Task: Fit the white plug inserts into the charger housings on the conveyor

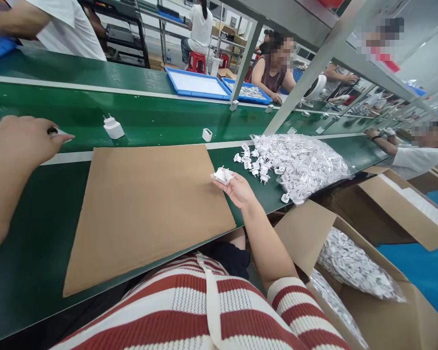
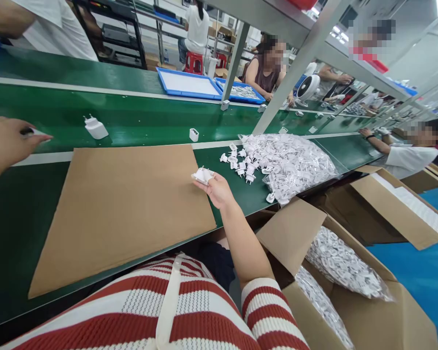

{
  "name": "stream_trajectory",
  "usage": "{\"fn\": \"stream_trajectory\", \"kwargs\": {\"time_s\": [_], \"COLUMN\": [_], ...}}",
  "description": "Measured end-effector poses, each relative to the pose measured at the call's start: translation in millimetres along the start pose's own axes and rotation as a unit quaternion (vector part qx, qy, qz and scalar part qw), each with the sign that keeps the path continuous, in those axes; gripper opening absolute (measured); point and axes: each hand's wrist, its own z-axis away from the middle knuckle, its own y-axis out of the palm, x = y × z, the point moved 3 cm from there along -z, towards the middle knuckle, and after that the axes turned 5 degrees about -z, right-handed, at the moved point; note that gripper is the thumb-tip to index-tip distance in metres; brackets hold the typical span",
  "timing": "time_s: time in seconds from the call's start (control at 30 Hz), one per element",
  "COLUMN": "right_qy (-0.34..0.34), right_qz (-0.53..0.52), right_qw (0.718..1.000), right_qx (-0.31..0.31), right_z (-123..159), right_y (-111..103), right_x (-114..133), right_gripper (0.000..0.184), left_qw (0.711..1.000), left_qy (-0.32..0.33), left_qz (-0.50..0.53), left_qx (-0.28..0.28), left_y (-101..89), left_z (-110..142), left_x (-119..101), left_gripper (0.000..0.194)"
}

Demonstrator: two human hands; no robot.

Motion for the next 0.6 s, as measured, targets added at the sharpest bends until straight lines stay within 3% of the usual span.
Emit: {"fn": "stream_trajectory", "kwargs": {"time_s": [0.07, 0.13, 0.2, 0.3, 0.4, 0.5, 0.6], "right_qy": [-0.006, -0.020, -0.043, -0.115, -0.158, -0.131, -0.167], "right_qz": [0.016, 0.072, 0.165, 0.343, 0.454, 0.417, 0.393], "right_qw": [1.000, 0.997, 0.985, 0.931, 0.875, 0.898, 0.904], "right_qx": [0.015, 0.012, 0.015, 0.043, 0.049, 0.040, 0.033], "right_z": [6, 10, 12, 14, 15, 17, 23], "right_y": [8, 16, 22, 23, 14, 11, 31], "right_x": [-7, -15, -23, -31, -33, -32, -26], "right_gripper": [0.029, 0.034, 0.035, 0.029, 0.023, 0.025, 0.025], "left_qw": [0.997, 0.985, 0.950, 0.899, 0.861, 0.828, 0.802], "left_qy": [0.022, 0.122, 0.254, 0.345, 0.360, 0.298, 0.261], "left_qz": [0.029, 0.101, 0.183, 0.268, 0.348, 0.446, 0.506], "left_qx": [-0.073, -0.075, -0.014, 0.036, 0.092, 0.162, 0.179], "left_y": [-19.1, -25.2, -19.0, -3.0, 11.0, 20.3, 24.5], "left_z": [36, 72, 106, 145, 168, 178, 183], "left_x": [-35, -81, -129, -177, -196, -199, -200], "left_gripper": [0.125, 0.108, 0.091, 0.075, 0.062, 0.057, 0.055]}}
